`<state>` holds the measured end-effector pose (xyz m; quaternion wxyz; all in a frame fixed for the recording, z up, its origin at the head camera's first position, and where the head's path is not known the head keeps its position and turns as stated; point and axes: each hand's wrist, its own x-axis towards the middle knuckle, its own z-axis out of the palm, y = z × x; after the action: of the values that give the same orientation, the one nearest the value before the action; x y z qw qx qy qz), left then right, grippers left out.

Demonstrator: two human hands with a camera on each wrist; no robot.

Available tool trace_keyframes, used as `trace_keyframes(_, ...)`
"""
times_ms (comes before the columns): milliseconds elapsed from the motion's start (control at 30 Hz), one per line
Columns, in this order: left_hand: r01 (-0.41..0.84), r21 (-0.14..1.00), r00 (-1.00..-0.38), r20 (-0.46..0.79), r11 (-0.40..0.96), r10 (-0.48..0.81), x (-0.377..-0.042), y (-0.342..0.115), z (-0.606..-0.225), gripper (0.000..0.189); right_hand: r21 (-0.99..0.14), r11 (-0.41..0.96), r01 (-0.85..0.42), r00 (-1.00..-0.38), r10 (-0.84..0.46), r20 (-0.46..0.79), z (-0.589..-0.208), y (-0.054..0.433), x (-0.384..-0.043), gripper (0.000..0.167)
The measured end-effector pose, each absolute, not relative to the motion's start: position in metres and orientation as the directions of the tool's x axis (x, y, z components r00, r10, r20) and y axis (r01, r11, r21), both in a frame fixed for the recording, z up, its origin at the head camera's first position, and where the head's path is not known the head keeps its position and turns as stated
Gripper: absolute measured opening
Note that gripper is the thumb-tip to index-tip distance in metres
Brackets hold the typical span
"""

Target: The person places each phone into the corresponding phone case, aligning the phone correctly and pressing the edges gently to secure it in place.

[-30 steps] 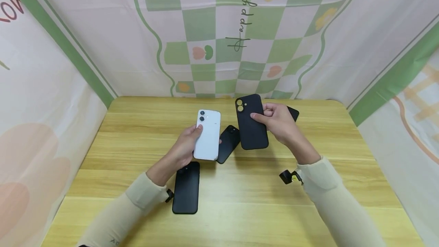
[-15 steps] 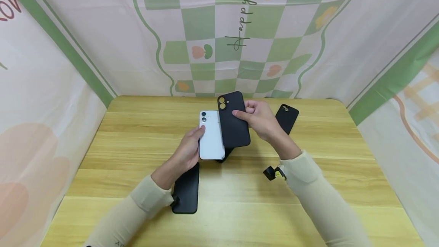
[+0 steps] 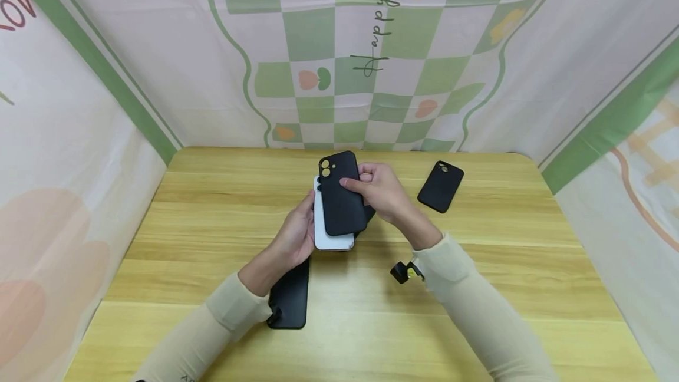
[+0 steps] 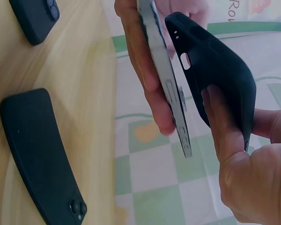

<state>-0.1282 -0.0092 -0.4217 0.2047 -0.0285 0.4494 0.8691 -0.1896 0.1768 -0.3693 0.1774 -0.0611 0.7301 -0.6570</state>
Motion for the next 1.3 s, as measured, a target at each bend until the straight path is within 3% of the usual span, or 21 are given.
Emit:
trace_keyframes(500, -0.397, 0.73, -0.907, -0.219, -0.556, 0.359, -0.127, -0.006, -0.423, 0.058, -0.975, 0.113, 0.192, -0.921, -0.321, -0.219, -0.378, 0.165, -0.186, 0.012)
trace_keyframes(867, -0.389, 0.737, -0.918, -0.262, -0.553, 0.296, -0.127, -0.002, -0.425, 0.054, -0.972, 0.122, 0.203, -0.917, -0.325, -0.232, -0.382, 0.159, -0.183, 0.011)
trace_keyframes(967, -0.389, 0.743, -0.919, -0.266, -0.545, 0.292, -0.127, -0.002, -0.426, 0.054, -0.966, 0.123, 0.226, -0.91, -0.326, -0.255, -0.382, 0.159, -0.183, 0.018)
trace_keyframes(1167, -0.394, 0.755, -0.916, -0.272, -0.525, 0.295, -0.127, -0.003, -0.428, 0.053, -0.953, 0.21, 0.218, -0.912, -0.305, -0.275, -0.377, 0.161, -0.184, 0.052)
trace_keyframes(1300, -0.392, 0.753, -0.918, -0.279, -0.528, 0.283, -0.127, -0.003, -0.429, 0.054, -0.932, 0.349, 0.097, -0.936, -0.286, -0.205, -0.371, 0.168, -0.186, 0.046)
